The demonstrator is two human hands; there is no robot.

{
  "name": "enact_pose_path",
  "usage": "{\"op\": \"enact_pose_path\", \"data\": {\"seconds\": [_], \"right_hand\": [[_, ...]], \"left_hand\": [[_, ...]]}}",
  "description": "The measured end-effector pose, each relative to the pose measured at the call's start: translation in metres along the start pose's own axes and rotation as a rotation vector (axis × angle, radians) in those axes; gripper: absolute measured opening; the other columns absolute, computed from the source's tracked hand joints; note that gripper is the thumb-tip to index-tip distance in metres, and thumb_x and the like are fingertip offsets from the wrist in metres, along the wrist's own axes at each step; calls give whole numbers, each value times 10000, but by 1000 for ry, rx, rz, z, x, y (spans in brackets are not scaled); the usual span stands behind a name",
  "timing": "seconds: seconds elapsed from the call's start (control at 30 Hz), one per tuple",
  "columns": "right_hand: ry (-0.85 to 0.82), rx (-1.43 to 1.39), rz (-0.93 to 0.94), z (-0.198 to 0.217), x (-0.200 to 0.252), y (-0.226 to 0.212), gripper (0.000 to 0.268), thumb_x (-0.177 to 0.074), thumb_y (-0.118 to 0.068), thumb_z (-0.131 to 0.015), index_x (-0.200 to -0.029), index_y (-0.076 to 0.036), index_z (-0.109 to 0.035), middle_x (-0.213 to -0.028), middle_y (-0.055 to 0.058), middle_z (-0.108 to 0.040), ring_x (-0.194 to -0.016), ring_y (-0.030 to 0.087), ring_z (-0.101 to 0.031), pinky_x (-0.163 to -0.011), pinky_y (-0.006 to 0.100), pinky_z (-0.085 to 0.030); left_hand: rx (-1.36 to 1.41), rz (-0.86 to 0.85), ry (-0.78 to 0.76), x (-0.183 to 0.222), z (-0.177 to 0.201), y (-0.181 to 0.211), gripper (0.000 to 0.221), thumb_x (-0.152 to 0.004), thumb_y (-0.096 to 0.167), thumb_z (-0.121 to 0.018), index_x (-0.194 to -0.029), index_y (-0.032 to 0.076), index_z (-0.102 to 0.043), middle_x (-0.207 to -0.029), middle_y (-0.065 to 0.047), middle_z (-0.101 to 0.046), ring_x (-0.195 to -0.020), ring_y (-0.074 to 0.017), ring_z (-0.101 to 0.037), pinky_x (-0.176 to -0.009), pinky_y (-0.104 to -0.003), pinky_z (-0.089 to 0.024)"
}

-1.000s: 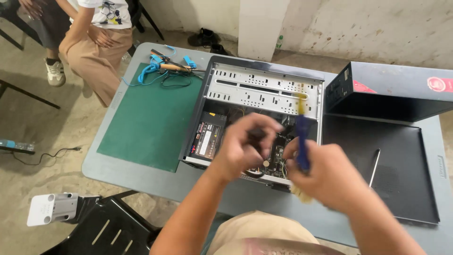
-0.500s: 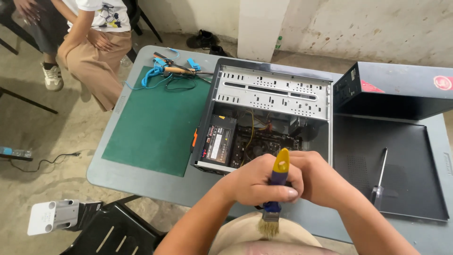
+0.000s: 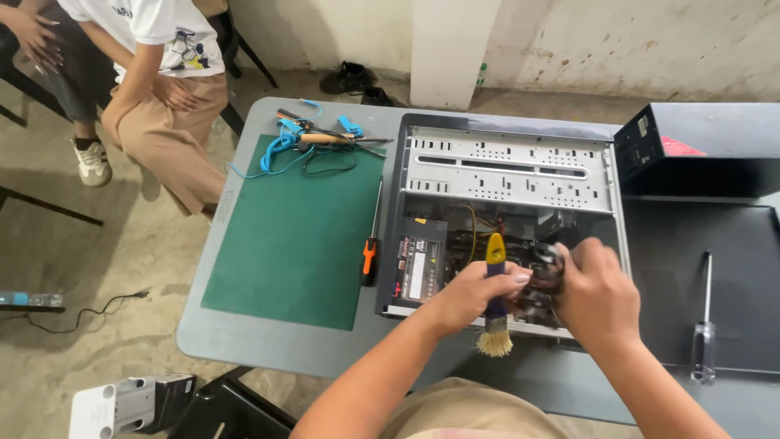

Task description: Cleaning internal components and reassembling a computer case using a brush and screwdriver

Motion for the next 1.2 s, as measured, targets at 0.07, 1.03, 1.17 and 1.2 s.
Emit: {"op": "enact_pose_path", "data": {"seconds": [0.07,1.03,1.17,1.2], "right_hand": [[-116,83,-3,-30,20,-2,55,-926,-134,-634,-923,-141,-580,-874,1,-479,-741,223,-543,-486,368,-412],[-324,-1560,-1084,-9,-16,10,472,-892,17,-635,-1363,13,-606,-965,200,-684,-879,272,-700,-672,294,-519],[-3,-1589,-1121,-5,-15,21,192,-982,-56,-644,-1157,20,-626,-1037,198,-706,-712,198,-626,-691,244,-547],[-4,-1589,-1120,-10,-13,23,192,-982,-56,-644,-1157,20,-626,-1037,198,-706,-712,198,-626,-691,244,-547]], "left_hand": [[196,65,-101,-7,2,-16,201,-1056,214,-555,-1085,18,-587,-964,-164,-684,-898,-295,-738,-703,-247,-570],[-951,-224,163,-22,-20,0,151,-739,185,-664,-765,38,-638,-1013,-141,-662,-935,-322,-651,-806,-424,-502],[-942,-211,251,-25,-2,-3,182,-712,177,-662,-737,-1,-630,-1372,-291,-585,-1184,-395,-617,-970,-425,-484],[-942,-211,252,-22,-2,8,182,-712,177,-662,-737,-1,-630,-1372,-291,-585,-1184,-395,-617,-970,-425,-484]]}}
Point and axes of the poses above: each hand's wrist, its own x-axis away from the middle knuckle, its own z-axis out of the back of the hand, y = z × x, the point moved 5 cm from there along -x, towards the middle knuckle
